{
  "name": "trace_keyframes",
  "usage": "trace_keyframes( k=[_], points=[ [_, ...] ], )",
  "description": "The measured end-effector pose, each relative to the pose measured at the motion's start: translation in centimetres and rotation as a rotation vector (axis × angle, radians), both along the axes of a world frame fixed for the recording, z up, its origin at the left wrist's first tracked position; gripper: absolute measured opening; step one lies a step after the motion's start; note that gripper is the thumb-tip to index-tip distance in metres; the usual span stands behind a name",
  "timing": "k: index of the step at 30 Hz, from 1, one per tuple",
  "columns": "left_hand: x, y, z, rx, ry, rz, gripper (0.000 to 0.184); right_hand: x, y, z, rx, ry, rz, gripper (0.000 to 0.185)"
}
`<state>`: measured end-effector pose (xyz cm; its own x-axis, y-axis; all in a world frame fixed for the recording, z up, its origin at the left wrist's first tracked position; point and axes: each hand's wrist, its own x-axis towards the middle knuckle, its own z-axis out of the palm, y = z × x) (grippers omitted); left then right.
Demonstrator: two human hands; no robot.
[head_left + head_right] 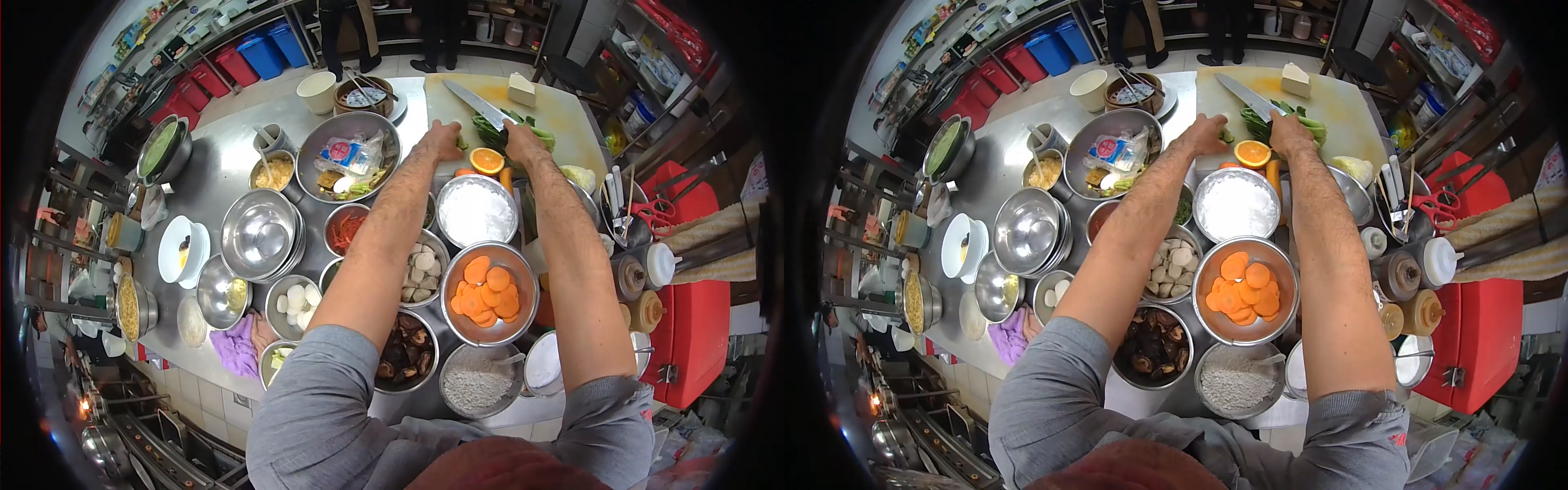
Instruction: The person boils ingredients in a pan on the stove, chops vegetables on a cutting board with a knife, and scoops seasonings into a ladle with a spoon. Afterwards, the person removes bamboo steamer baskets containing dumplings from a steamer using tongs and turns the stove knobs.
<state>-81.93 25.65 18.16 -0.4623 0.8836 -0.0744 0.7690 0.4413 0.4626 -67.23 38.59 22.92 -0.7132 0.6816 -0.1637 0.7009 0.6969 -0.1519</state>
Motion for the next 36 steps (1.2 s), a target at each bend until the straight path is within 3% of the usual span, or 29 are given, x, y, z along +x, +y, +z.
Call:
trace_keyframes(
  k=[11,18,20,22,24,26,27,29,30,31,36],
  points=[
    [-0.5,-0.7,-0.3,0.112,0.051,0.135,0.038,-1.0,-0.8,0.4,-0.067,0.193,-0.007,0.056],
    [1.0,-6.1,3.8,0.072,0.219,0.07,0.046,-2.6,3.3,-4.4,-0.003,0.261,0.248,0.032],
    [-0.5,-7.1,1.4,0.404,0.48,0.018,0.045,-2.6,5.1,-6.3,0.086,0.345,0.34,0.032],
    [1.6,-12.0,7.2,0.317,0.415,0.06,0.038,-4.1,9.3,-9.3,0.096,0.245,0.439,0.034],
    [3.0,-16.9,11.6,0.277,0.422,0.095,0.029,-7.0,19.4,-16.8,0.232,0.295,0.678,0.035],
    [5.8,-24.3,15.2,0.544,0.55,0.134,0.026,-6.7,17.4,-14.6,0.227,0.198,0.614,0.042],
    [7.2,-28.0,17.0,0.526,0.591,0.203,0.027,-5.9,19.2,-15.3,0.256,0.125,0.577,0.051],
    [10.3,-36.2,18.7,0.48,0.651,0.333,0.028,-6.9,11.0,-8.9,0.477,-0.122,0.391,0.057],
    [11.9,-40.6,19.3,0.595,0.691,0.41,0.029,-7.1,8.9,-7.1,0.549,-0.133,0.355,0.056],
    [14.1,-45.1,20.1,0.709,0.741,0.482,0.03,-7.7,7.4,-5.6,0.582,-0.096,0.375,0.055],
    [31.7,-68.0,19.7,0.392,0.91,1.186,0.03,-9.3,-6.2,3.9,0.693,0.205,0.509,0.049]
  ],
)
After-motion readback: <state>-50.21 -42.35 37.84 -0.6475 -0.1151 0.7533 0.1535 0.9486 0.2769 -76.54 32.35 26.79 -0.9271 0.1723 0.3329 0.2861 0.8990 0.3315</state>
